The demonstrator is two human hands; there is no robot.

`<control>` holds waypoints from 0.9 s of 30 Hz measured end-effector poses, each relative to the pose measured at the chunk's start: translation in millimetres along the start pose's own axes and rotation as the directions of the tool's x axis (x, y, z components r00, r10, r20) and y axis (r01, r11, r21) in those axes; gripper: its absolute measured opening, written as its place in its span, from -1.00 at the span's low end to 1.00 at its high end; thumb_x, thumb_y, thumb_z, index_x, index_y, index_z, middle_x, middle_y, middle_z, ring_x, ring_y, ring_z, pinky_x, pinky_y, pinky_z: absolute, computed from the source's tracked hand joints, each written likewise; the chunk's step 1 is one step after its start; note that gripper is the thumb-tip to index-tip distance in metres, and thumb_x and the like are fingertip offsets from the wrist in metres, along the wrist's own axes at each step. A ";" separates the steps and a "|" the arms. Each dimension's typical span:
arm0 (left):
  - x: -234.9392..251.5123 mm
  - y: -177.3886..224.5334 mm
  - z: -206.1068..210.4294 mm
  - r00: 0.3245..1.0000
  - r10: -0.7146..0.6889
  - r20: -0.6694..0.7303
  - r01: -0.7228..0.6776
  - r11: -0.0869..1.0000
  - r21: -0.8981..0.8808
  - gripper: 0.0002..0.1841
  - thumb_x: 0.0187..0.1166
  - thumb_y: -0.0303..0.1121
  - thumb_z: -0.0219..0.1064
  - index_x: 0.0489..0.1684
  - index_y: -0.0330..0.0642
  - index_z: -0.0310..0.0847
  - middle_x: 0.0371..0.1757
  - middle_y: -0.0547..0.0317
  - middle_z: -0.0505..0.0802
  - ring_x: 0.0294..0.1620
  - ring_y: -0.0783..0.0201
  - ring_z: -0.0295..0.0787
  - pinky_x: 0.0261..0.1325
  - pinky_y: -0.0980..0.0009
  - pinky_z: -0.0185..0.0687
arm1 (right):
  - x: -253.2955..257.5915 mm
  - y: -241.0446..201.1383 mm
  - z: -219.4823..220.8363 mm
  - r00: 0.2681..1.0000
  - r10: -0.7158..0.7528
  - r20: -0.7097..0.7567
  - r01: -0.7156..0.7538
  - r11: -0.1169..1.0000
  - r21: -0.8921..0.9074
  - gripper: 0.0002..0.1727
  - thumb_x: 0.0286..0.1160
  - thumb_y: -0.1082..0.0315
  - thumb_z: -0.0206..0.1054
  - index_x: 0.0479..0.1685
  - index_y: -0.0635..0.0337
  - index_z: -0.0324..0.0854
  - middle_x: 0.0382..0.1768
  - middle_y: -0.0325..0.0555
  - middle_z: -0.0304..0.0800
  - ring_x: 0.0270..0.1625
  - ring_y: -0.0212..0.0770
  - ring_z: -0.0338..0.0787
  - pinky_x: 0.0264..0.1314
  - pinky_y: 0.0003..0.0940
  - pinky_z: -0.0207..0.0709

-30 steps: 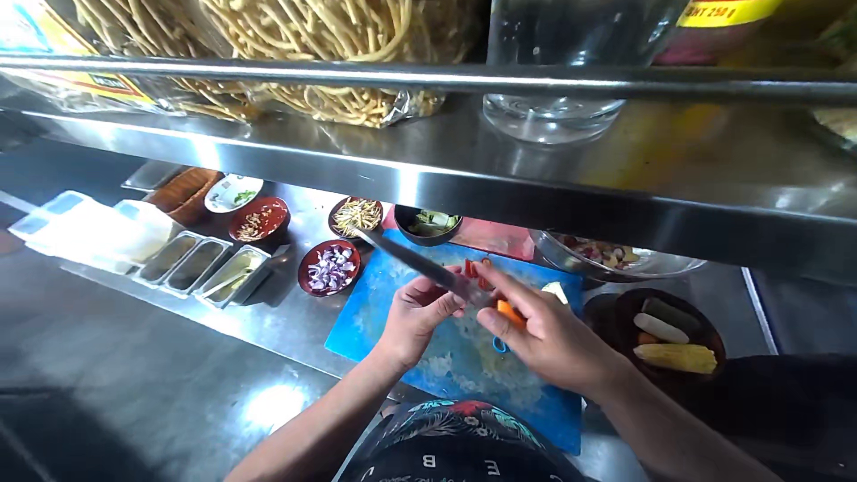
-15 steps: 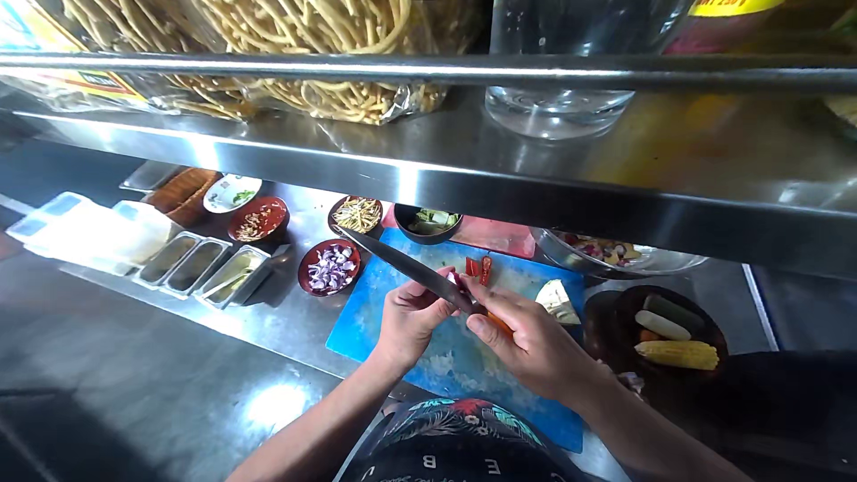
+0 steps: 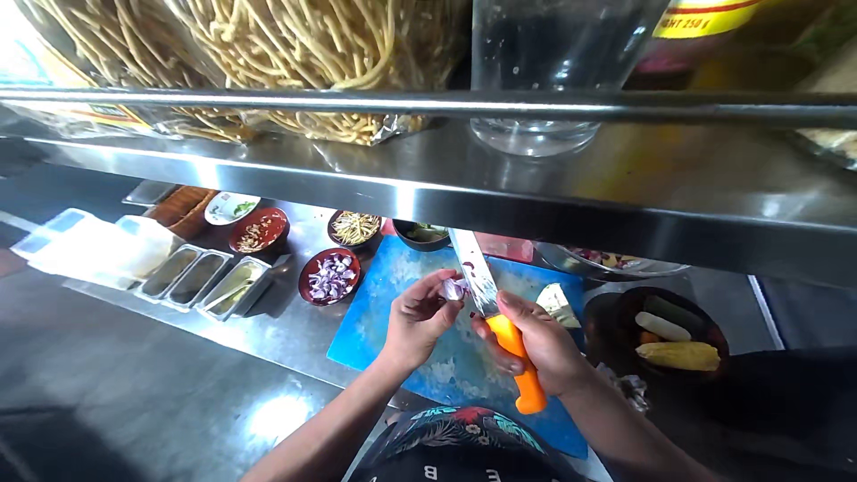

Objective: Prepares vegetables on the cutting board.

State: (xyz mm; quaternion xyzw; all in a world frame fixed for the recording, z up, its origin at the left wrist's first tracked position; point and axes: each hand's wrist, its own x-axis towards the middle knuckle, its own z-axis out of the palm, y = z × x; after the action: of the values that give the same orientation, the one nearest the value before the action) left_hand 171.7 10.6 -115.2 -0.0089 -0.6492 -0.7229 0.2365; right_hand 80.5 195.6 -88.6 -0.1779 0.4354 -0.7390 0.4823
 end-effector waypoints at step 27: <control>9.1 9.5 13.0 0.891 -0.453 -0.022 0.397 0.803 -0.445 -0.65 0.65 -0.41 0.16 0.31 -0.31 0.66 -0.05 -0.08 0.87 -0.16 0.24 0.87 0.03 0.31 0.82 | -1.9 -0.1 -16.0 0.995 0.079 0.063 -0.088 0.985 0.151 -0.49 0.87 -0.12 -0.09 0.08 0.08 0.62 -0.24 -0.07 0.70 -0.68 -0.46 0.50 -0.62 -0.61 0.51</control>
State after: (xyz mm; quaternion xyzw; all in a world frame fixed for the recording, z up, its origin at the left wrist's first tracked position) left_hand 163.2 19.4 -101.4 0.1315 -0.4430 -0.8810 0.1012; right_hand 70.3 204.8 -97.2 -0.1427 0.3702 -0.7441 0.5374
